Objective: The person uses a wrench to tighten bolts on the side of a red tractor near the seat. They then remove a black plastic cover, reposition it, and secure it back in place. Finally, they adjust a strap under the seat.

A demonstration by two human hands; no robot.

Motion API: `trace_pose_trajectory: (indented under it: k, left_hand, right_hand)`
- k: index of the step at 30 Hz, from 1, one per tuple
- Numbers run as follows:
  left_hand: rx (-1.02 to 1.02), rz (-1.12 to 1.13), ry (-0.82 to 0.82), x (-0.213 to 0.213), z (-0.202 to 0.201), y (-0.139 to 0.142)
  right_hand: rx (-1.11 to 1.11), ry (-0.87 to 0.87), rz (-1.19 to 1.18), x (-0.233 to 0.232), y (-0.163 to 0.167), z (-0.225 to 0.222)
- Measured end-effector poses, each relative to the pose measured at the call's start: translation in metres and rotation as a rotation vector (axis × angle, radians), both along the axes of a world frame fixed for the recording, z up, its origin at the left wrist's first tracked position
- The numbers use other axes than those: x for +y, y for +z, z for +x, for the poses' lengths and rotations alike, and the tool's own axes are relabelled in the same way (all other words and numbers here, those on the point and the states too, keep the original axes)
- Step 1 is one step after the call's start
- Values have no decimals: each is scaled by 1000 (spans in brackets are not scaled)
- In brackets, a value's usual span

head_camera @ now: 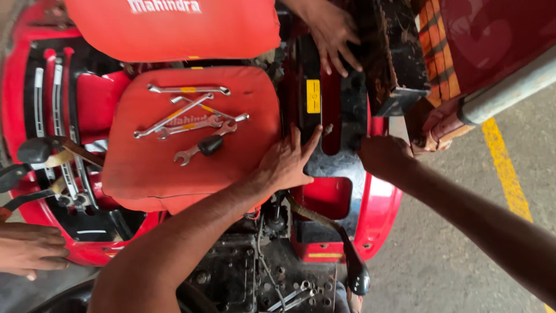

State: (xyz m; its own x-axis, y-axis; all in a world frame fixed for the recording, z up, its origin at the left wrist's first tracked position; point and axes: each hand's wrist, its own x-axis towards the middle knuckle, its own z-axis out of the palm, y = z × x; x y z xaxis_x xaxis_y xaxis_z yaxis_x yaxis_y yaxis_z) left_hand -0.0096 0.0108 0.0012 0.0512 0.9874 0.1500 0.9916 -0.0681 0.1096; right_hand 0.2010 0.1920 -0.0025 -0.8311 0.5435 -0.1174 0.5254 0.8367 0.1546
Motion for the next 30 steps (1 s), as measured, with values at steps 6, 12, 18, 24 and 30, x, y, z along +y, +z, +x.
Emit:
trace_pose_trajectory:
  k: [6, 12, 18, 24, 30]
  left_hand:
    - [-32, -23, 3, -1, -1, -3]
    - [-17, 51, 3, -3, -4, -9]
    - [-9, -35, 14, -4, -9, -8]
    - [35, 21, 11, -2, -9, -13]
    - [73, 118, 10, -2, -11, -18]
  right_hand:
    - [-67, 9, -47, -1, -3, 3]
    - [13, 89, 49, 4, -12, 3]
    - [-102, 91, 64, 6, -14, -2]
    - [-226, -77, -92, 3, -4, -8]
    - [-129, 17, 25, 0, -3, -6]
